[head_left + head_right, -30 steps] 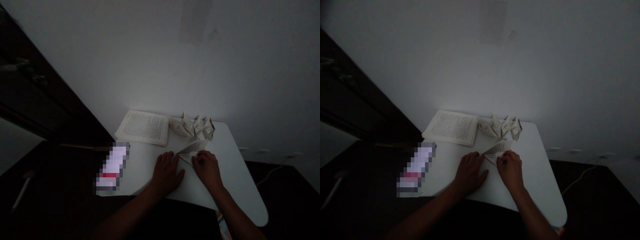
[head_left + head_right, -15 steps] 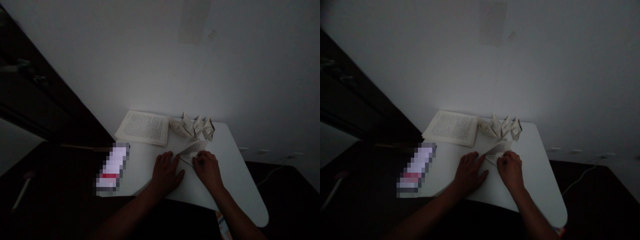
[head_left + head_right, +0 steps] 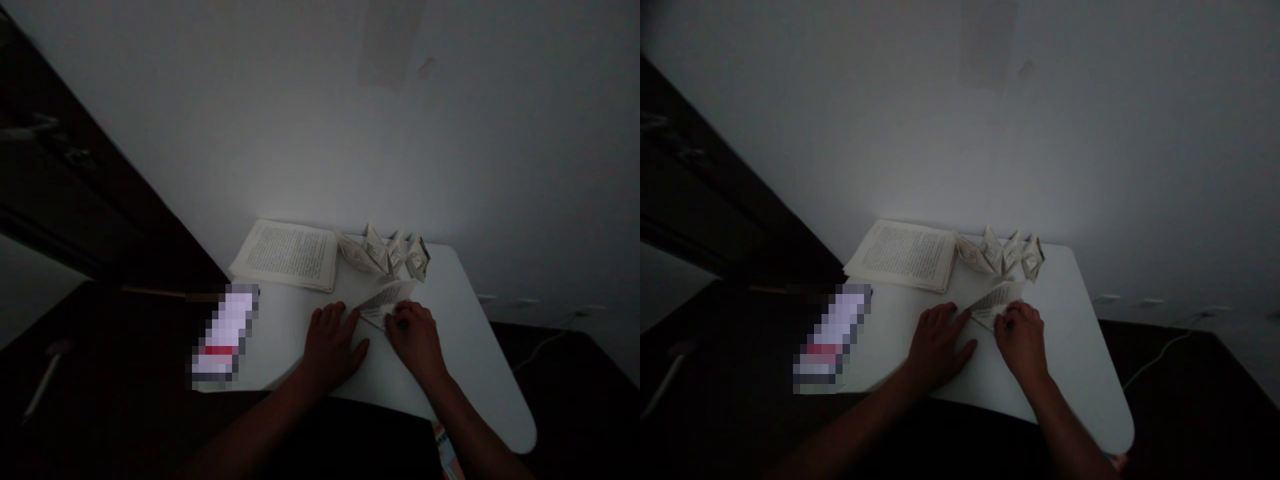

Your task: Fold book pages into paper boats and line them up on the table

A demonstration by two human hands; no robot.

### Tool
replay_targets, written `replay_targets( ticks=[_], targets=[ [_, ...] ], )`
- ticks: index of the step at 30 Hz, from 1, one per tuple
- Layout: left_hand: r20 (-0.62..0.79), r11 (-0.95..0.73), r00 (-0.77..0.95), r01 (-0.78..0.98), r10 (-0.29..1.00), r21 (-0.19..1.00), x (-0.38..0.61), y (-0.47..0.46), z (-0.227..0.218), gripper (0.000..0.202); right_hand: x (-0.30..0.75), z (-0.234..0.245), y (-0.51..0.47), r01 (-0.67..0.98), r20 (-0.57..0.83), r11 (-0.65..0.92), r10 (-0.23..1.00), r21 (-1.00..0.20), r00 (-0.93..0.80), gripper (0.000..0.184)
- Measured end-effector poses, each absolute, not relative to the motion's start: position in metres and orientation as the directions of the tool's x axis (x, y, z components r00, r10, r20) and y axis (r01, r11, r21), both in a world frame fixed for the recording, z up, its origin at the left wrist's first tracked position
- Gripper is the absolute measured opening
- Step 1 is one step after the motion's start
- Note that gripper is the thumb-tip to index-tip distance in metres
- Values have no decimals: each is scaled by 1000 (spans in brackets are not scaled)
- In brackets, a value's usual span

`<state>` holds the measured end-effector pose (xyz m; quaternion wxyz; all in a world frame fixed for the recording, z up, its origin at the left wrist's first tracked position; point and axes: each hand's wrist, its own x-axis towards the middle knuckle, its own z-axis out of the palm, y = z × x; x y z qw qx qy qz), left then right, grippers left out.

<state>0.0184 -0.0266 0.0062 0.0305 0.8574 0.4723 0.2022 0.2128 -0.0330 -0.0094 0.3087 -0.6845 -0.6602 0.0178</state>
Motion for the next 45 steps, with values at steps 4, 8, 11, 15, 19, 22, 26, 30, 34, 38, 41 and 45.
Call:
replay_targets(
  ticks=[4,8,11,15,19,22,26,30,34,38,41,45],
  targets=[
    [309,-544,467,803,829,245,18,-26,8,48,212,-9,-33,892,382,63,915,-447,127,20],
    [314,-538,458,806,832,248,17,-26,7,49,212,-8,-33,895,378,56,916,-443,130,20],
    [319,-538,455,805,831,252,17,-26,6,50,212,-8,-33,895,367,48,921,-443,132,20],
    [301,-550,476,797,826,249,16,-26,6,49,212,-9,-33,900,378,54,917,-433,127,19],
    [288,-587,521,773,804,241,17,-25,8,45,212,-11,-32,900,389,64,913,-430,122,19],
    [291,-643,578,728,762,238,18,-26,6,42,213,-14,-32,904,395,64,911,-424,121,19],
    [297,-697,633,681,715,225,19,-27,2,43,214,-16,-32,904,394,58,911,-423,125,20],
    [286,-694,635,687,718,217,19,-27,2,44,213,-14,-32,905,388,51,912,-423,130,20],
    [285,-689,630,689,723,225,20,-27,5,44,213,-13,-32,905,379,49,917,-422,127,19],
    [279,-693,636,684,720,230,20,-27,7,45,212,-11,-33,906,372,42,919,-422,130,18],
    [274,-689,633,685,724,237,21,-28,7,45,211,-9,-33,904,380,51,916,-426,127,18],
    [265,-666,612,705,745,245,22,-28,8,46,211,-9,-33,902,381,50,915,-429,130,18]
  ],
)
